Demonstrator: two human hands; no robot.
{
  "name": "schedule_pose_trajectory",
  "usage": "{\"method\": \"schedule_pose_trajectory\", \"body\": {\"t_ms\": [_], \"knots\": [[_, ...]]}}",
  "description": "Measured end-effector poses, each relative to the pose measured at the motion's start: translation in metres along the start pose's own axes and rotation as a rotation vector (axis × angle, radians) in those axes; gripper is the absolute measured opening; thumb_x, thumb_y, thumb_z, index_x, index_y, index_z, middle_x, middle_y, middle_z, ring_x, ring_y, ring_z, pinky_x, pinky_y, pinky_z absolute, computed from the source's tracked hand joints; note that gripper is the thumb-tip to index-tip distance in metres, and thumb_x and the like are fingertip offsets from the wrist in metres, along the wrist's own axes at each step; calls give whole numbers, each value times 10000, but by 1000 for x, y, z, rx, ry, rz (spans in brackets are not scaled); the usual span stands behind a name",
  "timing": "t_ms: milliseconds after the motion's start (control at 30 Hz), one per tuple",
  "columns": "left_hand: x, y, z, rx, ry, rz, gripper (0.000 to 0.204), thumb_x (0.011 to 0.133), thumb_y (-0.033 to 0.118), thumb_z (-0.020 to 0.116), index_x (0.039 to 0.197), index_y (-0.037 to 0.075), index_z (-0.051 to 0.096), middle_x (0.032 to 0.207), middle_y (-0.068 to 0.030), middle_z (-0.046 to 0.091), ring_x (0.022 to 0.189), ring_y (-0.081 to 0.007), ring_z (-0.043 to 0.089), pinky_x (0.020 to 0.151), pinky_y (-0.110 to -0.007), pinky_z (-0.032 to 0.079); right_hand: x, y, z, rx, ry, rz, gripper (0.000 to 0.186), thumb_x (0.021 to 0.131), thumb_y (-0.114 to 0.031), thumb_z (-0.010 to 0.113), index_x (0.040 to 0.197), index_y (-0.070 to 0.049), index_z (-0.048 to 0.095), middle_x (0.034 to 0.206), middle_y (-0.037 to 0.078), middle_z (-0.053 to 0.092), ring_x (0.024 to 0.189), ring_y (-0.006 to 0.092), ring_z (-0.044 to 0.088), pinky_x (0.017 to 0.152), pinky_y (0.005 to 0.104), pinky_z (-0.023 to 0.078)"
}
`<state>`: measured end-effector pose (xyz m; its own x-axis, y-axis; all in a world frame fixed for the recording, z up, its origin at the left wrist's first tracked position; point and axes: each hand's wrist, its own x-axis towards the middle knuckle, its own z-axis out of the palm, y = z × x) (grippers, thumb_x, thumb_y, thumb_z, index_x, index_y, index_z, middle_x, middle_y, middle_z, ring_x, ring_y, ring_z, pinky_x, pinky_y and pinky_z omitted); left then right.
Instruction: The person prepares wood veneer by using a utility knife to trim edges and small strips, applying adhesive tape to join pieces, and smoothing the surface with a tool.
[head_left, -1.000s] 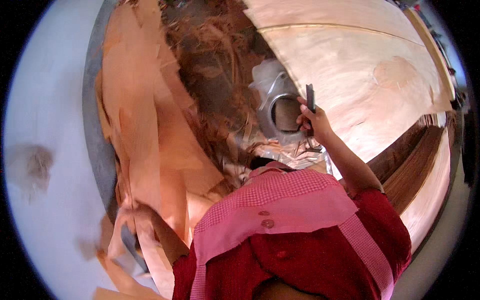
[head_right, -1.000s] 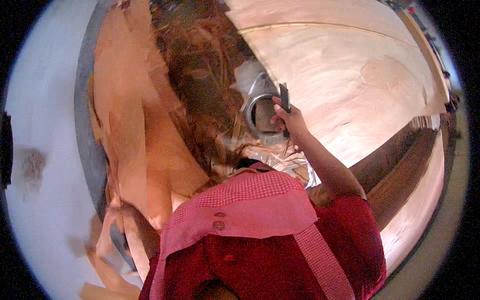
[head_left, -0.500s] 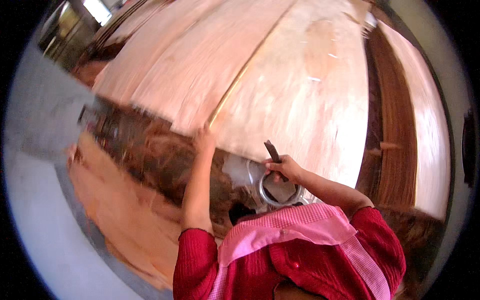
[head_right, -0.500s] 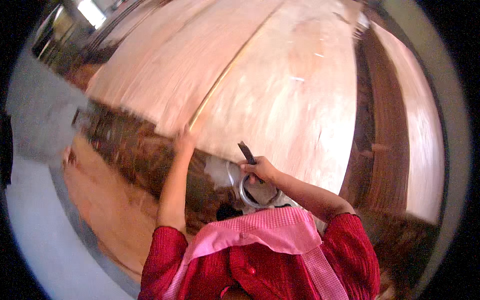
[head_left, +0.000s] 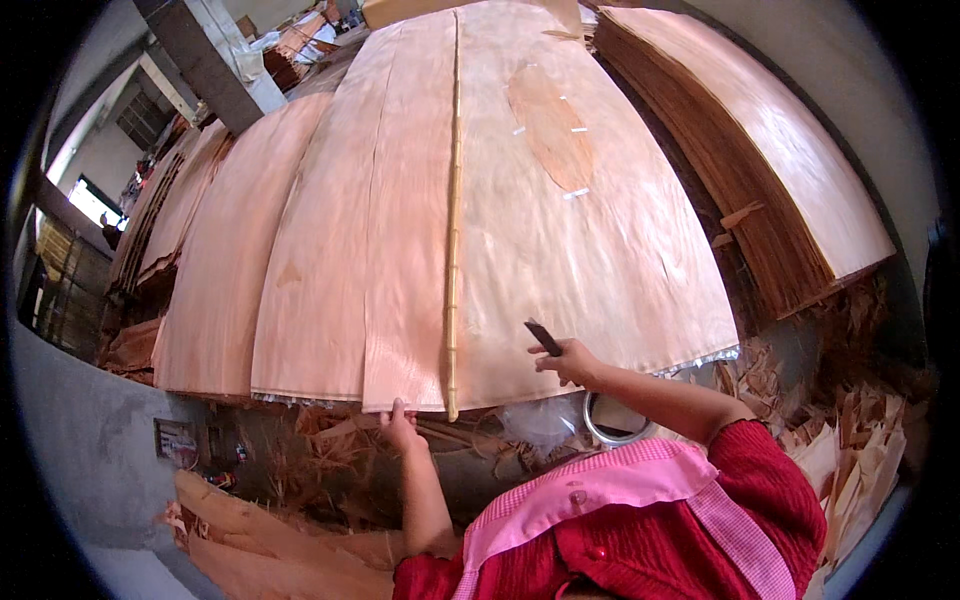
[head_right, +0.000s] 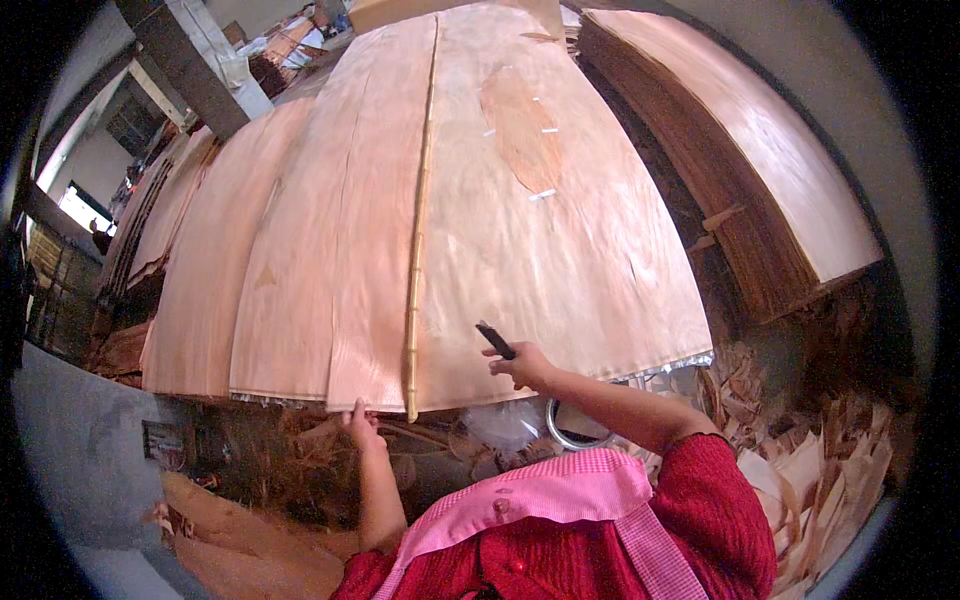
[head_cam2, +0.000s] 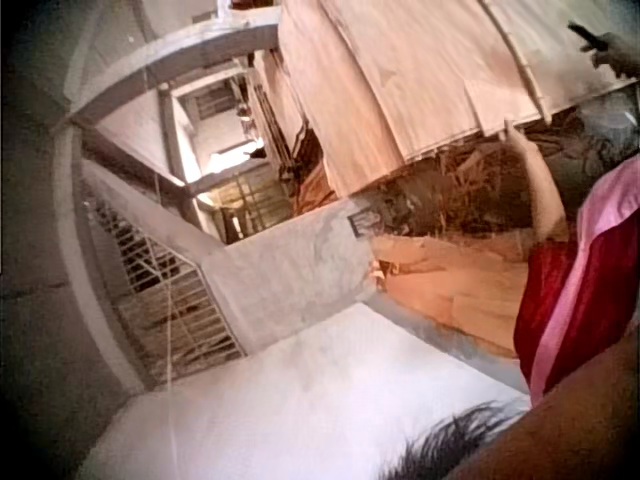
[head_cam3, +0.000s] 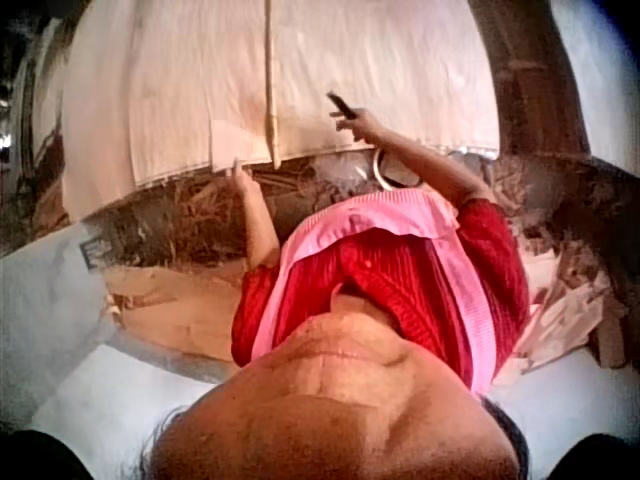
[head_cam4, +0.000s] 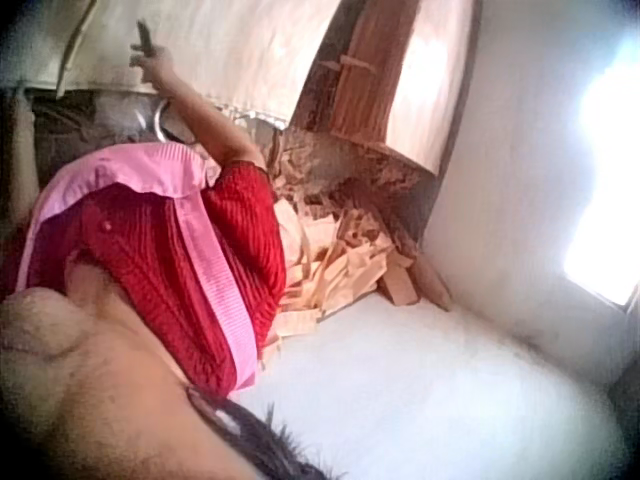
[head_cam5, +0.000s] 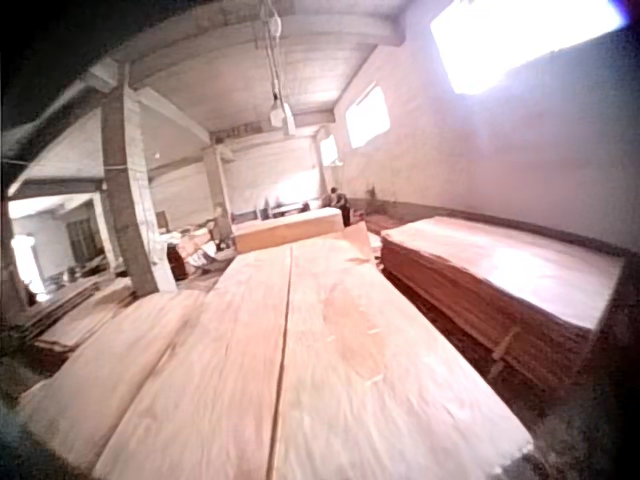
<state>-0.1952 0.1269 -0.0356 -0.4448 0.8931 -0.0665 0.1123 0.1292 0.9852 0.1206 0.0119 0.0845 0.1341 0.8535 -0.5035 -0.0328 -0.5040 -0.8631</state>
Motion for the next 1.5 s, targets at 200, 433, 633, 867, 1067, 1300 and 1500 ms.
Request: {"method": "schedule_pose_trajectory", "body": {"t_ms": [200,433,633,867,1067,1300,1500], "knots": [[-88,103,79,385,-740,978,183,757,195,621,748,18,577,818,-128,585,785,-316,559,703,-401,443,56,-86,25,3,-57,-30,377,723,-371,670,855,-24,602,526,55,504,410,133,469,363,274,372],[-152,77,62,895,-562,294,380,784,335,591,903,-2,459,861,-249,574,843,-393,564,718,-460,438,61,-37,-99,-17,209,-49,184,658,-183,701,656,-25,609,536,30,508,417,134,461,365,276,351],[-213,49,107,761,-670,-34,479,778,383,564,1027,-3,430,821,-258,596,828,-421,576,727,-483,441,25,33,-213,313,265,28,222,694,-167,706,601,-38,551,485,18,447,361,137,397,345,291,297],[-295,44,70,1202,-772,36,512,711,290,602,1114,4,469,901,-290,580,829,-429,572,724,-465,457,-2,95,-259,-333,270,-40,308,622,-263,686,715,27,636,654,195,611,549,261,603,492,373,455],[-256,23,85,453,-555,-75,460,705,16,598,1111,56,384,712,-164,575,487,-233,558,394,-305,426,-10,109,-234,-778,169,-214,288,632,-323,621,758,-67,663,740,166,622,711,325,604,652,403,478],[-306,159,81,136,-841,-75,751,726,-93,544,1338,71,142,787,-103,526,572,-176,557,479,-269,490,-118,39,-206,-540,214,-428,461,753,-428,610,1054,-81,563,771,141,633,676,268,617,596,386,473],[-422,184,171,609,-825,741,865,739,149,648,1373,65,65,813,-129,597,707,-238,602,633,-334,471,-97,35,-207,-60,57,-137,310,718,-312,673,739,-13,591,601,59,585,445,124,472,380,257,342]]}}
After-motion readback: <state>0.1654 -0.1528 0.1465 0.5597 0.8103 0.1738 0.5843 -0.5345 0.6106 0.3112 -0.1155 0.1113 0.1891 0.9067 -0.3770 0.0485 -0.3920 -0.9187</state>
